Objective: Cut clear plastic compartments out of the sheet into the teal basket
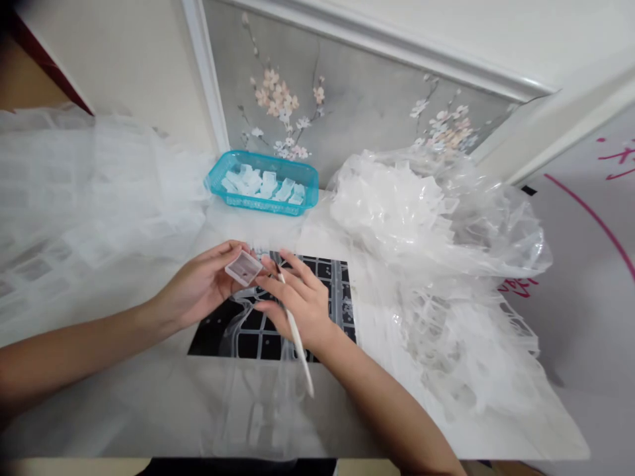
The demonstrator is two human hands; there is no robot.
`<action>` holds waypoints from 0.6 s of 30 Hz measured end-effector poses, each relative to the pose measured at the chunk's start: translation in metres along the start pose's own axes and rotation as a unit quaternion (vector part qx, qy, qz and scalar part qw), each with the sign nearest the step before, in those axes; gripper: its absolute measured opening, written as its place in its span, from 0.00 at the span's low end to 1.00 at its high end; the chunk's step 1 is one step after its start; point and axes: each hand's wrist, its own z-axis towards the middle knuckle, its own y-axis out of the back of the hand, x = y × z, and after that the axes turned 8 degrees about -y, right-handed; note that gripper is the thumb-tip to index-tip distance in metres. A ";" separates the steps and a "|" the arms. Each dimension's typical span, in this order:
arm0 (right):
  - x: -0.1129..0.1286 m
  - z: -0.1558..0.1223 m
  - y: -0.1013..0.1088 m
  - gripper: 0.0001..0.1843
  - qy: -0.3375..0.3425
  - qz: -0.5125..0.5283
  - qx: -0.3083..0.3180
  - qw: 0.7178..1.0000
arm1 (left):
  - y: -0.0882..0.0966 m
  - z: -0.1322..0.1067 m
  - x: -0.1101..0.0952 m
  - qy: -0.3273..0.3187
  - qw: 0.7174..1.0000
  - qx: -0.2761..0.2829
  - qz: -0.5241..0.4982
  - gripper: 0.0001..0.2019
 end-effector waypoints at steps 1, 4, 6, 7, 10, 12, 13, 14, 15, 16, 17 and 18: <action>-0.001 0.000 -0.001 0.18 -0.004 -0.024 0.030 0.999 | 0.001 0.000 0.004 0.019 1.000 0.002 -0.004 0.04; -0.007 -0.005 -0.007 0.14 -0.014 -0.037 0.089 0.995 | 0.004 0.001 0.013 0.051 0.998 0.026 0.000 0.04; -0.010 -0.008 -0.010 0.09 -0.019 -0.020 0.103 0.994 | 0.007 0.003 0.017 0.055 0.997 0.048 0.029 0.06; -0.011 -0.009 -0.010 0.07 -0.024 -0.009 0.111 0.993 | 0.009 0.005 0.019 0.051 0.996 0.056 0.056 0.07; -0.009 -0.008 -0.008 0.04 -0.050 0.031 0.136 0.989 | 0.016 0.011 0.021 -0.037 0.974 0.064 0.215 0.08; -0.006 -0.005 -0.006 0.03 -0.067 0.060 0.144 0.985 | 0.020 0.014 0.019 -0.166 0.918 0.072 0.354 0.08; -0.005 -0.003 -0.005 0.03 -0.074 0.073 0.144 0.984 | 0.023 0.015 0.017 -0.235 0.878 0.082 0.410 0.08; -0.004 -0.002 -0.004 0.03 -0.079 0.084 0.140 0.983 | 0.025 0.015 0.015 -0.294 0.837 0.100 0.450 0.09; -0.004 0.000 -0.003 0.04 -0.082 0.095 0.135 0.983 | 0.026 0.014 0.011 -0.335 0.805 0.122 0.475 0.10; -0.004 0.001 -0.002 0.04 -0.084 0.104 0.128 0.983 | 0.027 0.014 0.008 -0.357 0.783 0.146 0.488 0.10; -0.004 0.001 -0.002 0.04 -0.086 0.110 0.122 0.983 | 0.028 0.013 0.005 -0.359 0.774 0.170 0.493 0.10; -0.004 0.001 -0.002 0.04 -0.090 0.113 0.119 0.982 | 0.028 0.012 0.003 -0.349 0.775 0.189 0.493 0.10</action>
